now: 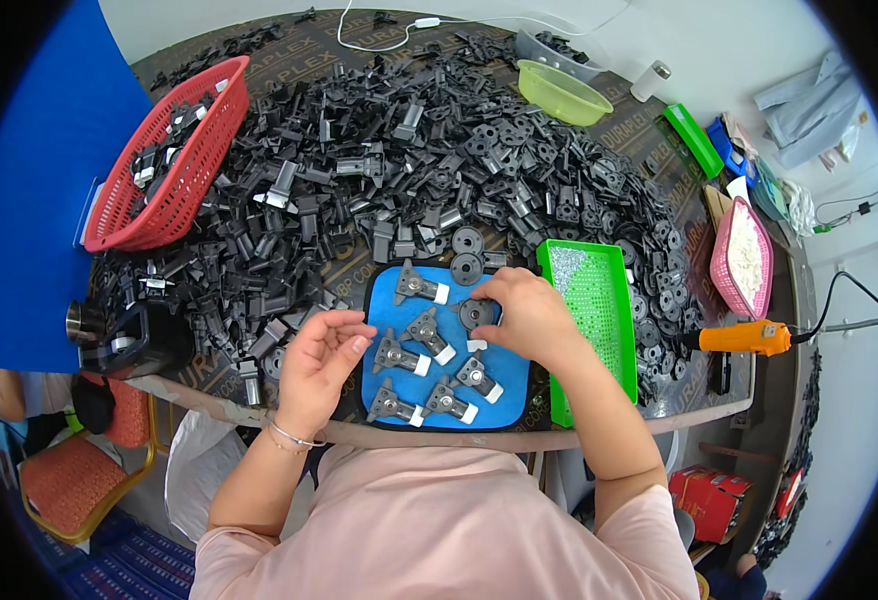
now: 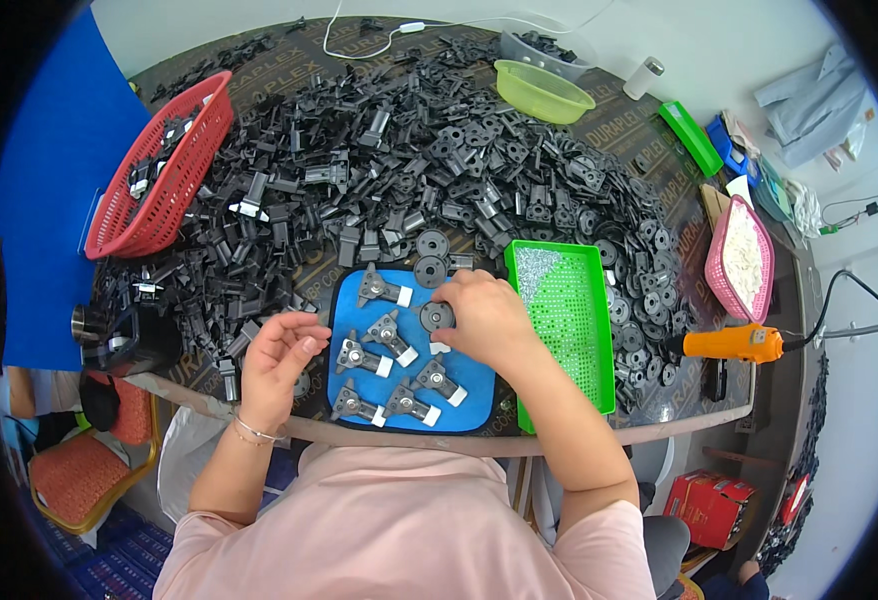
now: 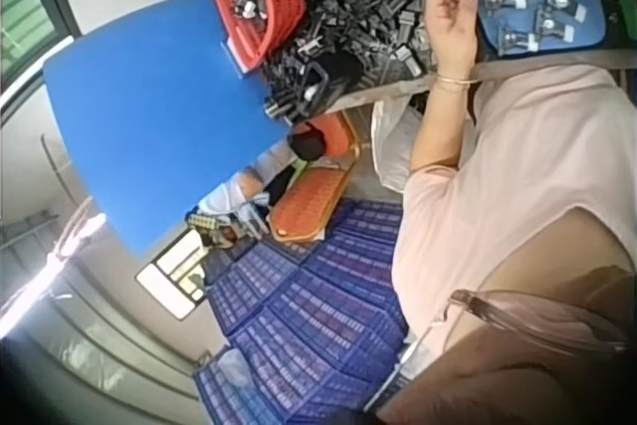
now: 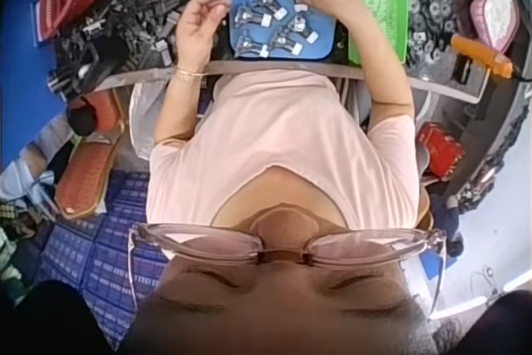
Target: The person is assembling small mechanical components at a workbench using an electric screwdriver.
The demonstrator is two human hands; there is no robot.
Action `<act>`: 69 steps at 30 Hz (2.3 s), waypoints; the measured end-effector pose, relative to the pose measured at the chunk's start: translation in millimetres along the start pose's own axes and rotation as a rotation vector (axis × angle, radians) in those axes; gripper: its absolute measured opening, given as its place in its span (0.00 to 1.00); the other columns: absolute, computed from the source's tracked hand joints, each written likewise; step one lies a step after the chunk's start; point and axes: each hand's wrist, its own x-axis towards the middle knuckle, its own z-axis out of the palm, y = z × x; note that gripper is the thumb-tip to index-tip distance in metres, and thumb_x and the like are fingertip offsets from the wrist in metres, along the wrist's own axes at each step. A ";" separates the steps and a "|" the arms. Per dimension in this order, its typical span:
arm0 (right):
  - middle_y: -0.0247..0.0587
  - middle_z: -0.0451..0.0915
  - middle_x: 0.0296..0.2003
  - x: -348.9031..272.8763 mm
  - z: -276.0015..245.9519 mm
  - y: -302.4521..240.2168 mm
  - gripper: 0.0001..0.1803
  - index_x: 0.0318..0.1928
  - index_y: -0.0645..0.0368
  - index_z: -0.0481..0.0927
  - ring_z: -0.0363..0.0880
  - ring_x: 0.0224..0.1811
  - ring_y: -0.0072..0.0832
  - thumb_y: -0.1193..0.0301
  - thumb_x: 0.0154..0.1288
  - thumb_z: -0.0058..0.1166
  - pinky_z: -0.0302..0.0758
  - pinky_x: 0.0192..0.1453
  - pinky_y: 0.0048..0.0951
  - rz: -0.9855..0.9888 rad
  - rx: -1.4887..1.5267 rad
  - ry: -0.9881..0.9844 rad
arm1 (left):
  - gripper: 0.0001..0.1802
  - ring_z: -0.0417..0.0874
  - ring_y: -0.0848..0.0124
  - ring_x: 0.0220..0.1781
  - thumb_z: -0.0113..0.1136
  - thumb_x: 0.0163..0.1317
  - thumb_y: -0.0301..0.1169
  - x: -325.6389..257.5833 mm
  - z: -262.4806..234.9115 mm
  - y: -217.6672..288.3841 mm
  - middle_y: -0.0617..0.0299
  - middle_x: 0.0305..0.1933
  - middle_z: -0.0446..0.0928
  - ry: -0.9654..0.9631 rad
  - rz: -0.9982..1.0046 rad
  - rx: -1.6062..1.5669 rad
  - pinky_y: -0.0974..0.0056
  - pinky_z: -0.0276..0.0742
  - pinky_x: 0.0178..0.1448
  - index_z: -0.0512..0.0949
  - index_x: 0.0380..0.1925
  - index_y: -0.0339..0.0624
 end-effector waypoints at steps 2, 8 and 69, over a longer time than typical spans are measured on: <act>0.40 0.78 0.43 0.5 -1.3 -0.2 0.22 0.42 0.53 0.83 0.75 0.51 0.40 0.65 0.43 0.73 0.74 0.54 0.37 0.016 0.024 -0.017 | 0.14 0.78 0.74 0.48 0.58 0.66 0.27 -0.2 -0.4 0.5 0.58 0.45 0.79 0.002 0.008 0.002 0.69 0.73 0.55 0.73 0.50 0.37; 0.41 0.78 0.41 16.3 -5.0 7.5 0.19 0.41 0.54 0.84 0.79 0.43 0.40 0.64 0.46 0.71 0.76 0.48 0.37 -0.027 0.143 0.143 | 0.14 0.78 0.74 0.48 0.58 0.65 0.27 -1.4 -1.2 4.1 0.59 0.46 0.79 0.007 -0.001 -0.011 0.69 0.73 0.55 0.73 0.50 0.37; 0.47 0.80 0.42 63.3 -5.3 16.3 0.21 0.45 0.61 0.83 0.82 0.37 0.34 0.68 0.49 0.68 0.78 0.43 0.33 0.149 0.135 0.181 | 0.13 0.79 0.73 0.48 0.57 0.65 0.24 -13.0 -23.2 0.7 0.59 0.45 0.79 0.070 0.035 -0.013 0.68 0.74 0.56 0.73 0.50 0.36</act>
